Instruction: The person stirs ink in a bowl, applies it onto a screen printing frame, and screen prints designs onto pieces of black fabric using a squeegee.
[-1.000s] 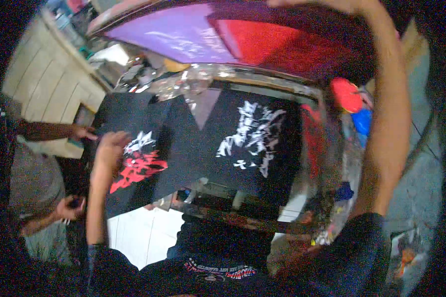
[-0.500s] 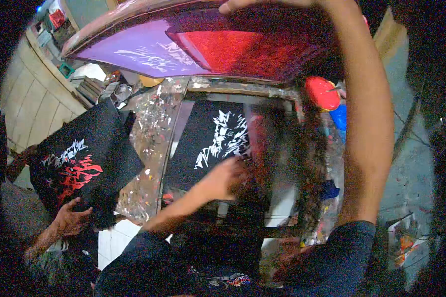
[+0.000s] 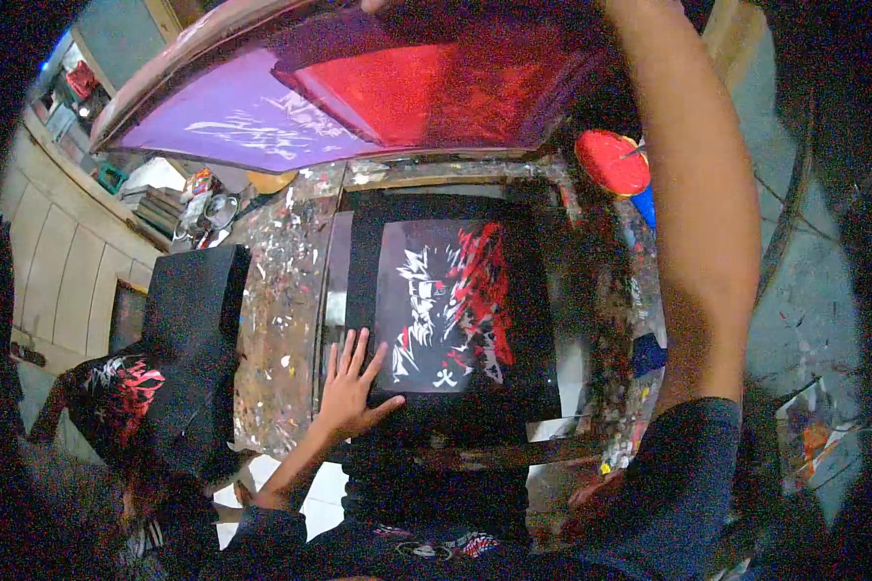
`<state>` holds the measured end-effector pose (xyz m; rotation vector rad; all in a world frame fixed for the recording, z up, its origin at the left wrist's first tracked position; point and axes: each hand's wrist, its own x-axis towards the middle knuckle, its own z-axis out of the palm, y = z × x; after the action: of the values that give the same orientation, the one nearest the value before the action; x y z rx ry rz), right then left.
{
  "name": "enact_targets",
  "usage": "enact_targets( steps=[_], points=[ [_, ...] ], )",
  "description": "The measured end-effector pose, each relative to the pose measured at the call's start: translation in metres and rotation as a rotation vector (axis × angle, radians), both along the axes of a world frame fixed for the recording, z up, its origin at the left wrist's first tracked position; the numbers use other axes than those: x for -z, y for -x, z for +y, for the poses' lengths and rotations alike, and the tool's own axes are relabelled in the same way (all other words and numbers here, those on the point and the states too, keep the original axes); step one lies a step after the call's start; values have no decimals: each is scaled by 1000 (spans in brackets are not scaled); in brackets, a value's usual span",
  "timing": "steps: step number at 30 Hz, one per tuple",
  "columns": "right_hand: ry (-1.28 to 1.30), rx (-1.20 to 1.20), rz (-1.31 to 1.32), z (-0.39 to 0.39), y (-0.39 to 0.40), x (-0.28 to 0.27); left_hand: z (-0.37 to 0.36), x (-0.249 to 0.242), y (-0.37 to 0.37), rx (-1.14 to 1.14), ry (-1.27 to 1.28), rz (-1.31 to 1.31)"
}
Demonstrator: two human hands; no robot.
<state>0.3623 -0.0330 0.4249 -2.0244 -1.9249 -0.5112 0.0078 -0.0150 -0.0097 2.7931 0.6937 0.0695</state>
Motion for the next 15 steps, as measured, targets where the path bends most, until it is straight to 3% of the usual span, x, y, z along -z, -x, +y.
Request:
enact_targets(
  steps=[8, 12, 14, 15],
  points=[
    [0, 57, 12, 0, 2, 1, 26, -4, -15, 95, -41, -34],
    [5, 35, -13, -1, 1, 0, 72, -36, -12, 228, 209, -19],
    [15, 25, -17, 1, 1, 0, 122, -41, -26, 193, 320, 39],
    [26, 24, -2, 1, 1, 0, 114, -58, -45, -3, 112, -42]
  ],
)
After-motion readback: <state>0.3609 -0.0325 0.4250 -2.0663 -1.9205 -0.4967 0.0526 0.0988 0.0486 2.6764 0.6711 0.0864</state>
